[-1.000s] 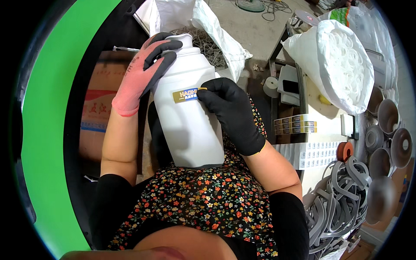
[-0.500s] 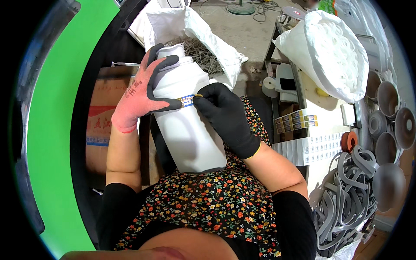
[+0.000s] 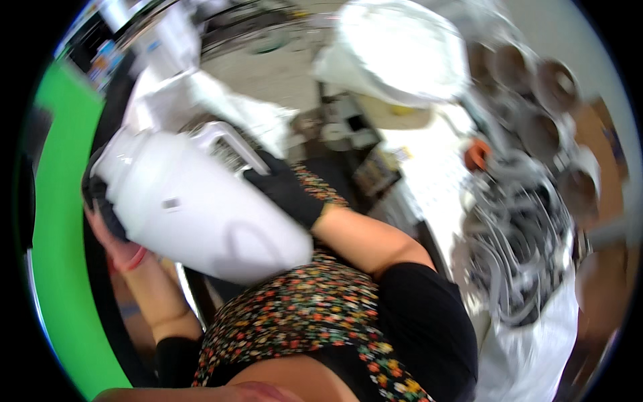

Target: The person repeatedly picks up white plastic containers, applies a label to the side, and places them into a cardboard box. The person handles the containers one at a time, rotating them to align the label before moving them to the box.

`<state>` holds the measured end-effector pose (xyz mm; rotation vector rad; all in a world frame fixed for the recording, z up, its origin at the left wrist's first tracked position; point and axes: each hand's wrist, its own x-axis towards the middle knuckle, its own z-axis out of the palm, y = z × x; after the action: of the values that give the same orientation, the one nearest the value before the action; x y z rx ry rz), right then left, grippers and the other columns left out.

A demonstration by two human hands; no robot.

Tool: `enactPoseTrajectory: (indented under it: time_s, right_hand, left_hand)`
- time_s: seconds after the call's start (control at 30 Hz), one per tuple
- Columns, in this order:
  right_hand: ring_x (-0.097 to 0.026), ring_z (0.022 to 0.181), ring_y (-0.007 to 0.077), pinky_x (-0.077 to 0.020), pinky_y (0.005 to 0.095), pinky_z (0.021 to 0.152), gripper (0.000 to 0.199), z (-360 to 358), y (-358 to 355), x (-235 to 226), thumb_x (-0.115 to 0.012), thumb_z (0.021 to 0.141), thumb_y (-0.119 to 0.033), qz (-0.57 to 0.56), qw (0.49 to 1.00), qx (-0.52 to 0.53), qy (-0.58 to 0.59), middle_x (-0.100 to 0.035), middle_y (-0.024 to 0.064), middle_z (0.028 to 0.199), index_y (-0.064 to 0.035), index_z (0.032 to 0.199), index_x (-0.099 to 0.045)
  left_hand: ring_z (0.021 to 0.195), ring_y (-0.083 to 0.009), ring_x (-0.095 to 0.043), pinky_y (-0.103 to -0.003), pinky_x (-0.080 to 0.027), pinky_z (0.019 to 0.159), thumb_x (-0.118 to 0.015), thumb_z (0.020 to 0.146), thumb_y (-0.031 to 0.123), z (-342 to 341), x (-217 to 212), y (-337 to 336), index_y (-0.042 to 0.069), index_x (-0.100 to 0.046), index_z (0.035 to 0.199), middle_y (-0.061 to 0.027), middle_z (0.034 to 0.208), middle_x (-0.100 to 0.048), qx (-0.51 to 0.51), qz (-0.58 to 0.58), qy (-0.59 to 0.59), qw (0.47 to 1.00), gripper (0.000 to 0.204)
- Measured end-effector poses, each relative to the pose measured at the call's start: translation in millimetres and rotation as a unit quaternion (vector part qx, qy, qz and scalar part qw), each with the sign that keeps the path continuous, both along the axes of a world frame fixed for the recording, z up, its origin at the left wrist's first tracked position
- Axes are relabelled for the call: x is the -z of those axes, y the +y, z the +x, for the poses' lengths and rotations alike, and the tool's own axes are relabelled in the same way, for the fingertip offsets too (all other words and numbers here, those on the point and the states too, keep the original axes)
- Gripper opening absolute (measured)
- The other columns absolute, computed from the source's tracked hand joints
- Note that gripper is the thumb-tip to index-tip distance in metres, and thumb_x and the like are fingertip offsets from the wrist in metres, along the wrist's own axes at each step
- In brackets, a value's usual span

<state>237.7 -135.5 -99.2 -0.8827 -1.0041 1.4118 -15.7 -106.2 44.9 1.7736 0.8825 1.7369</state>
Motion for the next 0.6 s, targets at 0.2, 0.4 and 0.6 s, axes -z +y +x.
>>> enactPoseTrajectory:
  time_s: [0.2,0.4,0.6]
  right_hand:
    - [-0.062,0.087,0.0327,-0.0492,0.0418,0.078,0.044,11.9,-48.4,-14.0,-0.076,0.079,-0.027,0.375,0.828,0.083,-0.409,-0.066,0.0138,0.094,-0.0058,0.115,-0.063]
    - [-0.062,0.094,0.0351,-0.0496,0.0423,0.084,0.031,145.2,-72.3,35.2,-0.072,0.080,-0.019,0.250,0.788,0.127,-0.549,-0.066,0.0152,0.097,-0.0045,0.107,-0.066]
    - [-0.064,0.086,0.0356,-0.0503,0.0460,0.076,0.041,340.6,-178.8,62.5,-0.062,0.078,-0.015,-0.133,0.372,0.314,-0.863,-0.065,0.0159,0.094,-0.0100,0.119,-0.061]
  left_hand:
    - [0.134,-0.0269,-0.041,-0.041,-0.033,0.111,-0.041,0.101,0.038,-21.7,32.1,16.3,0.001,-0.022,0.150,-0.0146,0.151,-0.033,0.083,-0.228,-0.045,0.969,0.065]
    - [0.134,-0.0314,-0.040,-0.043,-0.031,0.113,-0.059,0.088,0.025,6.2,63.4,-16.1,-0.003,-0.030,0.146,-0.0173,0.148,-0.037,0.129,-0.093,0.111,0.981,0.071]
    - [0.132,-0.0276,-0.042,-0.041,-0.029,0.113,-0.055,0.076,-0.002,18.8,90.9,-21.2,-0.005,-0.042,0.138,-0.0156,0.143,-0.043,0.130,-0.171,0.048,0.976,0.064]
